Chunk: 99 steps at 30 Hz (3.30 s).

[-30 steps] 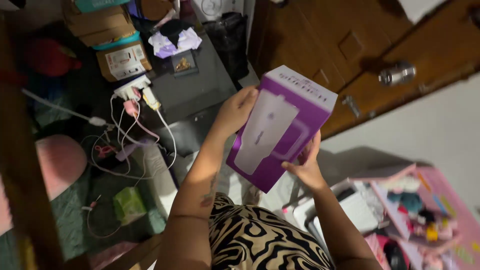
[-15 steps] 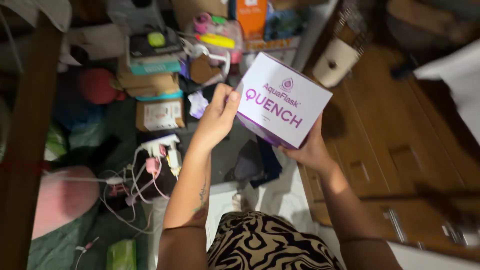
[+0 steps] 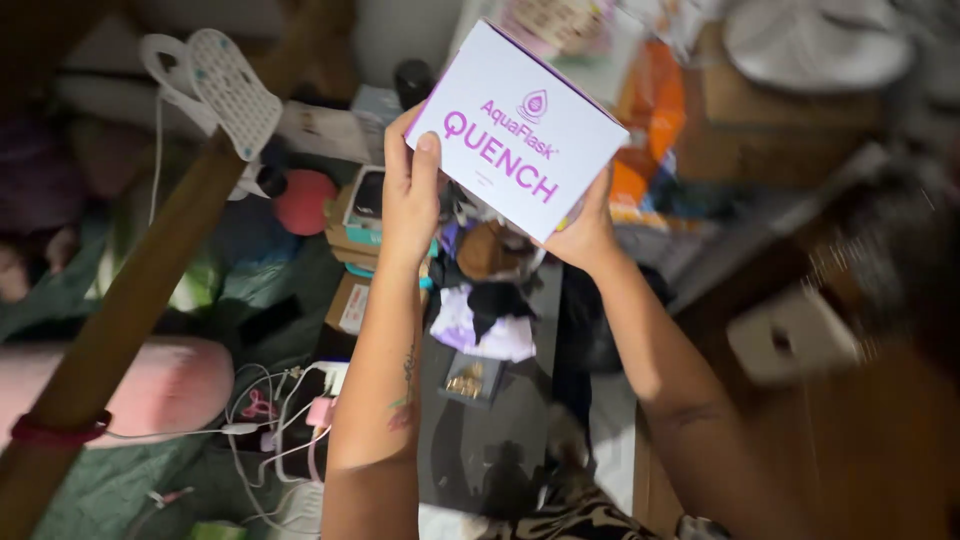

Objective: The person organizes various boxes and items in a cluttered room. They pick up and place boxes, a hairdryer, and other items on a shelf and a table.

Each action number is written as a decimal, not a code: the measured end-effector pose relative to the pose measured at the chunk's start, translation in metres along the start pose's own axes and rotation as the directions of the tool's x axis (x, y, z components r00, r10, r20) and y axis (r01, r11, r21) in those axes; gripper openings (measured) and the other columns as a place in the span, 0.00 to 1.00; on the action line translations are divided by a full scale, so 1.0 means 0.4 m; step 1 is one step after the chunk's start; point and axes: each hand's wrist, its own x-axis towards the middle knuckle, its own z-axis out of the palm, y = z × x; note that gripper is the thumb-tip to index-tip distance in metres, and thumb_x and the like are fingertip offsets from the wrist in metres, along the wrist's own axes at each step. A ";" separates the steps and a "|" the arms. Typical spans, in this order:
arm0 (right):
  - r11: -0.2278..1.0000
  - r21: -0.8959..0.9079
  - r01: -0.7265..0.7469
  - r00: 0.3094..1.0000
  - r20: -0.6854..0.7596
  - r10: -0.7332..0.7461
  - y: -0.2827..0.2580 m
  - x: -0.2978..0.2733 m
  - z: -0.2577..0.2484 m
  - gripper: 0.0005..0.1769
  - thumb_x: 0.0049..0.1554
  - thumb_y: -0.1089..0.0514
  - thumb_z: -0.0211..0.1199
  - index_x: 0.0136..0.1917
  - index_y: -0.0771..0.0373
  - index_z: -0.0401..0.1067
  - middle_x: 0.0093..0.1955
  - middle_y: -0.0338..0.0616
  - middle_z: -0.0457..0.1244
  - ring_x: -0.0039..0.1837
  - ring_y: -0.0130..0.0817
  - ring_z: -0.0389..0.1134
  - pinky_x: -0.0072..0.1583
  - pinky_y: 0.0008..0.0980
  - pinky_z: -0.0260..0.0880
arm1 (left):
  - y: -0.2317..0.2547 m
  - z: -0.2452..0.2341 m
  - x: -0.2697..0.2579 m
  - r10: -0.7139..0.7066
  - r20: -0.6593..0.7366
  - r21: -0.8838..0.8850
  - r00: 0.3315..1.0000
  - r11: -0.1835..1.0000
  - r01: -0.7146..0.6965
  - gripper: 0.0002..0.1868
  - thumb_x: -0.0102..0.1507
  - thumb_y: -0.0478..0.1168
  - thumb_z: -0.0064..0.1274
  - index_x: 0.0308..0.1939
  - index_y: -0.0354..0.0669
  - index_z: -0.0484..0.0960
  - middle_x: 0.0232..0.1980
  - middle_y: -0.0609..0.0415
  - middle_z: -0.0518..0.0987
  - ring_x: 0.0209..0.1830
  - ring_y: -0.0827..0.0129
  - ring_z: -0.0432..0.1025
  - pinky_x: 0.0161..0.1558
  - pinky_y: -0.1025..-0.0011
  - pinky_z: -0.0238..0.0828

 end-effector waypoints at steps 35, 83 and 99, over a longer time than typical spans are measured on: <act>0.489 0.707 -0.511 0.835 0.544 0.086 0.515 0.400 0.442 0.80 0.44 0.68 0.75 0.84 0.48 0.14 0.86 0.57 0.36 0.84 0.52 0.49 0.76 0.54 0.63 | -0.229 -0.206 0.436 0.033 -0.316 0.404 0.948 0.909 0.103 0.28 0.74 0.52 0.43 0.75 0.44 0.66 0.78 0.47 0.66 0.78 0.59 0.63 0.67 0.62 0.72; 0.851 0.461 -0.253 0.918 0.391 0.062 0.624 -0.001 0.837 0.75 0.42 0.58 0.86 0.85 0.59 0.35 0.84 0.63 0.37 0.84 0.57 0.43 0.80 0.47 0.50 | -0.595 -0.236 -0.153 -0.521 -0.811 -0.383 0.266 0.816 0.432 0.42 0.69 0.52 0.46 0.80 0.52 0.41 0.75 0.45 0.62 0.63 0.60 0.68 0.52 0.51 0.72; 0.822 0.438 -0.363 0.826 0.559 0.067 0.620 0.011 0.812 0.72 0.45 0.59 0.84 0.84 0.63 0.33 0.82 0.62 0.41 0.83 0.53 0.47 0.79 0.45 0.52 | -0.643 -0.269 -0.139 -0.355 -0.841 -0.300 0.408 0.934 0.195 0.37 0.72 0.46 0.43 0.80 0.39 0.45 0.73 0.42 0.64 0.69 0.56 0.64 0.62 0.60 0.68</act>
